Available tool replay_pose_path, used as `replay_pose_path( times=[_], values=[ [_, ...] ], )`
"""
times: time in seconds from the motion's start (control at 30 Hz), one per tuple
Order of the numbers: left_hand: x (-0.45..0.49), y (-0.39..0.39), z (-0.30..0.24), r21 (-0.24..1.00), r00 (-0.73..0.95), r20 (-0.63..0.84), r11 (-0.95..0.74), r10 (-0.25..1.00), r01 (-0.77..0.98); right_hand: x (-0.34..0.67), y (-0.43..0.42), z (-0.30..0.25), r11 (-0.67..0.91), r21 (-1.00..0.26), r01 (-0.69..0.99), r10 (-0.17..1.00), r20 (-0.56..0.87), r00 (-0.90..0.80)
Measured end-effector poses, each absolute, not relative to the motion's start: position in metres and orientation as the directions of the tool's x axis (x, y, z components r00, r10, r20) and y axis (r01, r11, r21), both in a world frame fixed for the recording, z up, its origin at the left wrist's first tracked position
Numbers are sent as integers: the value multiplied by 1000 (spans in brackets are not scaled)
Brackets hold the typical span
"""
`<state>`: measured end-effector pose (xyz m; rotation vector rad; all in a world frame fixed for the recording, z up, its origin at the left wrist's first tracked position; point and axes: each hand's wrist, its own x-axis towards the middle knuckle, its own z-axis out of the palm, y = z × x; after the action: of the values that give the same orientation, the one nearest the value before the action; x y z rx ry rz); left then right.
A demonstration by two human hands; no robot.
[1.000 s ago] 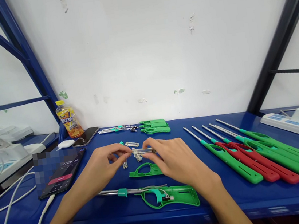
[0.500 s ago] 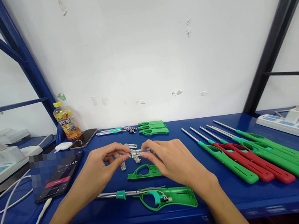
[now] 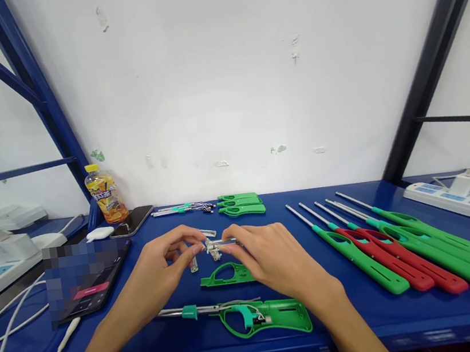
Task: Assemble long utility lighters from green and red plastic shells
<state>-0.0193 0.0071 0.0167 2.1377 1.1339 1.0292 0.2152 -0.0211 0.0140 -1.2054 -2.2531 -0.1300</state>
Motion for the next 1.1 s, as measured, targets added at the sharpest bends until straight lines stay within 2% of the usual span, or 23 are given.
replay_pose_path(
  times=[0.37, 0.6, 0.73, 1.0, 1.1],
  values=[
    [-16, 3, 15, 732, 408, 385, -543, 828, 411, 218, -16, 12, 637, -157, 755, 677, 582, -450],
    [-15, 1, 21, 858, 485, 277, -441, 830, 265, 219, -15, 11, 667, -196, 719, 664, 593, -455],
    [-15, 1, 19, 887, 500, 248, -402, 829, 226, 219, -18, 12, 668, -238, 705, 685, 567, -458],
    [-10, 0, 15, 820, 409, 367, -498, 836, 283, 218, -18, 12, 619, -170, 767, 710, 540, -453],
    [-11, -1, 12, 707, 425, 478, -624, 769, 334, 217, -18, 13, 623, -194, 758, 710, 546, -444]
  ],
)
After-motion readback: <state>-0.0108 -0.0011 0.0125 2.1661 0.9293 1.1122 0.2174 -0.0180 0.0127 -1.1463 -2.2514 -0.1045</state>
